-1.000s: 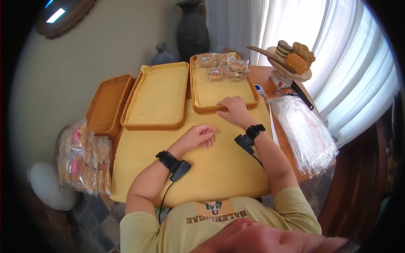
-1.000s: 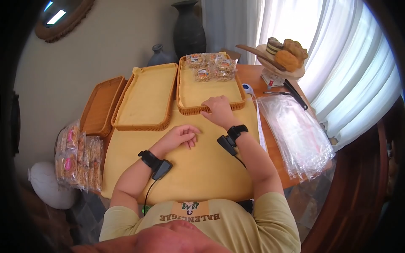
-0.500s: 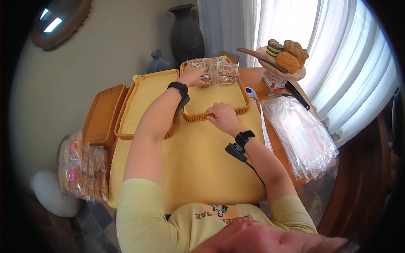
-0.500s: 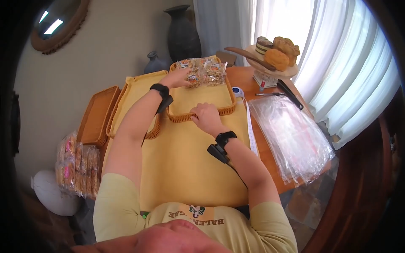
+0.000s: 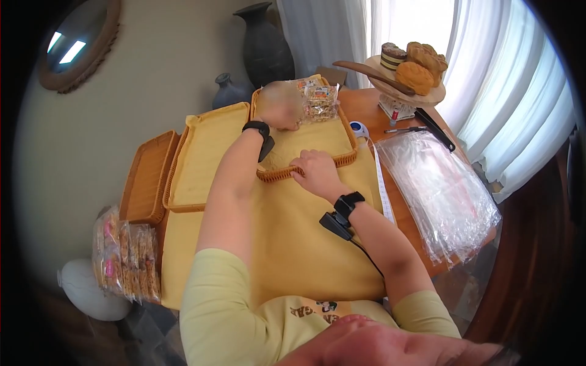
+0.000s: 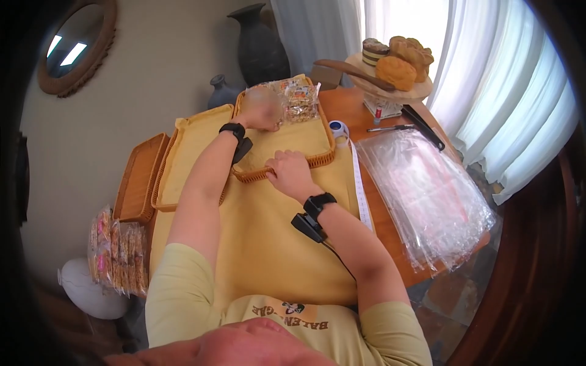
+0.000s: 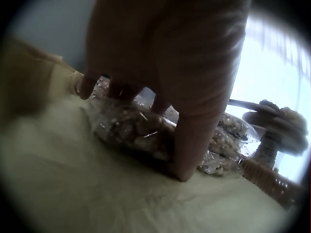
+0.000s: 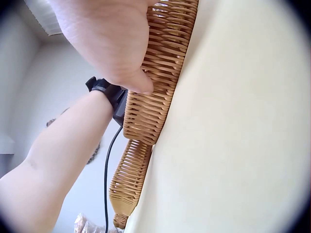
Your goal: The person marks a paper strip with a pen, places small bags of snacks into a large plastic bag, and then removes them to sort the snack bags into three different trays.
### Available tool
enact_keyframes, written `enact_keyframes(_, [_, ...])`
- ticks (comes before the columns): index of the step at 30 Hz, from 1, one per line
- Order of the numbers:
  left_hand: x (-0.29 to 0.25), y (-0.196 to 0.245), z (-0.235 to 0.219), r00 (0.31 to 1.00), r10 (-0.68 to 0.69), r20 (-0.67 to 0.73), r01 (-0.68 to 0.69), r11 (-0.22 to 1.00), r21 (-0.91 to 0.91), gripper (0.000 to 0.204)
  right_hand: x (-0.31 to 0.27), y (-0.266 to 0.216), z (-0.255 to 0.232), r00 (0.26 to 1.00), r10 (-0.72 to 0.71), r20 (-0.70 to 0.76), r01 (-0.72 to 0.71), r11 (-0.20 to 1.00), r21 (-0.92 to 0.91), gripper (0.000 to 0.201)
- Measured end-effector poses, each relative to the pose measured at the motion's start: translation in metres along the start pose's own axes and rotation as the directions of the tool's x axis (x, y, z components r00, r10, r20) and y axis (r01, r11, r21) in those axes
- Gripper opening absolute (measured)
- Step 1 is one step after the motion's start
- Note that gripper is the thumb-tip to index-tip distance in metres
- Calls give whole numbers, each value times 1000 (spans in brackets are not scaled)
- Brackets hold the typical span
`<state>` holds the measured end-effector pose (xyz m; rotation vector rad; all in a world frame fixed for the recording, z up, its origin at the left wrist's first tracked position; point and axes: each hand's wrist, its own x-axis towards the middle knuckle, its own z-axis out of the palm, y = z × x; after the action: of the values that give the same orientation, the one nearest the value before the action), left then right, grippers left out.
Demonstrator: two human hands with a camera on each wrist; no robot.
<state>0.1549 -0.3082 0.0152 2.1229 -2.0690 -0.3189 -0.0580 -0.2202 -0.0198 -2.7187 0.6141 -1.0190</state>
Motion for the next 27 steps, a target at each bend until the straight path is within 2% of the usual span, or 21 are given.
enact_keyframes(1, [-3,2,-5,1000,0,0,0,1000,0,84,0,0,0,1000,2,-2,-2,1000,-1,12])
enact_keyframes(3, [-5,-5,-14,989,144,16,-143,989,-27,80,0,0,0,1000,2,-8,-2,1000,4,12])
enact_keyframes(4, [-4,-9,-21,989,144,19,-143,989,-29,80,0,0,0,1000,2,-13,-2,1000,11,11])
enact_keyframes(5, [0,-17,-30,987,144,-66,-140,988,63,75,-1,0,1,1000,4,-10,-4,1000,12,11])
enact_keyframes(6, [1,-20,-39,977,151,-152,-128,980,154,70,-1,0,1,1000,9,-6,-9,1000,11,11])
enact_keyframes(7, [1,-22,-47,977,152,-152,-128,980,153,70,0,-1,1,1000,13,-3,-13,1000,8,10])
enact_keyframes(9, [0,-18,-67,957,24,-288,13,992,127,62,0,-3,0,1000,20,1,-20,1000,-6,10])
enact_keyframes(10, [5,-19,-70,957,32,-288,5,992,128,62,0,-4,-1,1000,28,0,-28,999,-16,9])
enact_keyframes(12, [14,-25,-71,928,-7,-372,44,995,90,63,0,-4,-1,1000,26,1,-26,999,-20,10])
enact_keyframes(16, [46,-50,-39,931,23,-365,-30,999,-12,61,-1,-3,-1,1000,20,1,-20,1000,-8,10])
enact_keyframes(18, [66,-71,-21,878,274,-394,-225,960,167,56,-1,-4,-1,1000,20,-4,-20,1000,4,10])
enact_keyframes(19, [70,-75,-15,880,274,-388,-227,960,162,56,-1,-4,-2,1000,13,-19,-12,1000,17,10])
enact_keyframes(21, [61,-65,-19,919,207,-334,-215,977,13,64,-2,-3,-1,1000,14,-4,-14,1000,5,11])
enact_keyframes(24, [50,-52,-29,950,200,-239,-194,980,49,63,-1,-2,0,1000,17,10,-17,1000,1,11])
enact_keyframes(27, [52,-51,-35,938,231,-258,-218,973,76,61,0,-3,0,1000,17,18,-17,1000,-7,11])
